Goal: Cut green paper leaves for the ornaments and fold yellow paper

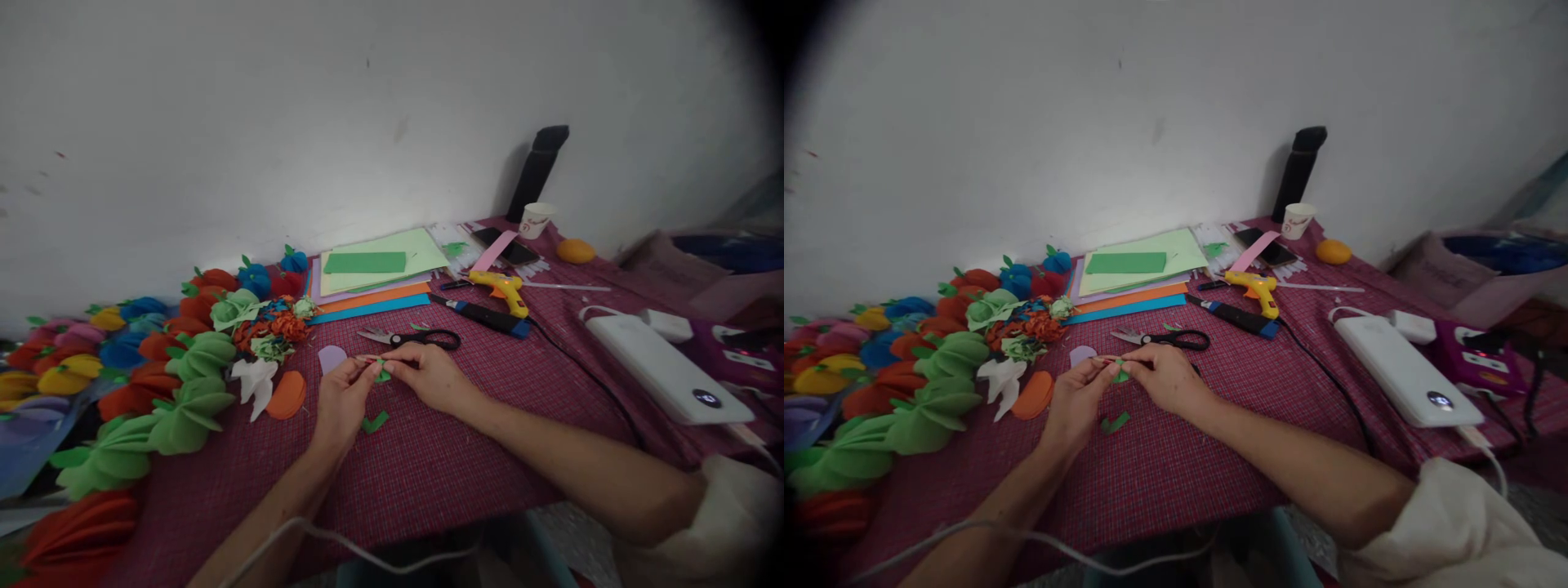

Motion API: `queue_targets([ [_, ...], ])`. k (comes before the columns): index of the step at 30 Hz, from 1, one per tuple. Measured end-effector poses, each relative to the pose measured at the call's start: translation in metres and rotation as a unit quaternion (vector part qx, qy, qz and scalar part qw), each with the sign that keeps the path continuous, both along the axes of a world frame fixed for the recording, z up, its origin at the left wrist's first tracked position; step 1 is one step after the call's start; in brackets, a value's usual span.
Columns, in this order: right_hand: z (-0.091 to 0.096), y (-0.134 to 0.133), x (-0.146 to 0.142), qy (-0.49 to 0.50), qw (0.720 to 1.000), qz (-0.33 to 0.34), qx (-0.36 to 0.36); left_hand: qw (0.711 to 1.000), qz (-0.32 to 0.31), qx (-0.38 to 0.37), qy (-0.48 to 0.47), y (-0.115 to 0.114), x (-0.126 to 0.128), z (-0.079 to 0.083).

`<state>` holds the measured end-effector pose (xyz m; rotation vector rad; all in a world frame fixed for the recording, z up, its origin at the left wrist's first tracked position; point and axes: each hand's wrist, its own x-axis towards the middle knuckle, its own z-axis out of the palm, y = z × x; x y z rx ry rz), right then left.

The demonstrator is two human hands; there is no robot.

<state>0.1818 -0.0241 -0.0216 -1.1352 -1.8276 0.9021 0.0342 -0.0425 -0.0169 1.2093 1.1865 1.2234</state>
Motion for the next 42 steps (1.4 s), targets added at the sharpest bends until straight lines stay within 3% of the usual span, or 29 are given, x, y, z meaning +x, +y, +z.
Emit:
queue_targets([
  [7,-0.003,0.000,-0.002,-0.011,0.999,-0.028,-0.017,0.999,0.029,-0.032,0.032,0.000,-0.001,-0.007],
  [15,-0.005,0.000,-0.005,-0.012,0.999,-0.047,0.006,0.999,0.029,-0.038,-0.004,0.003,-0.003,-0.013],
  [22,-0.004,0.000,-0.006,-0.004,0.999,-0.042,0.020,0.998,0.009,-0.053,-0.016,0.006,-0.003,-0.006],
  [28,-0.001,-0.002,-0.005,0.018,0.999,-0.027,0.009,0.996,-0.049,-0.028,0.070,0.005,-0.003,-0.003],
  [34,-0.001,0.000,-0.005,0.054,0.998,0.017,-0.037,0.992,-0.059,0.011,0.107,0.006,-0.007,-0.005],
  [38,0.003,0.001,0.000,-0.002,0.999,0.044,-0.026,0.991,-0.067,0.002,0.118,0.007,-0.009,-0.007],
  [42,0.011,0.000,0.008,-0.155,0.982,0.091,0.065,0.989,-0.091,-0.028,0.110,0.008,-0.011,-0.008],
])
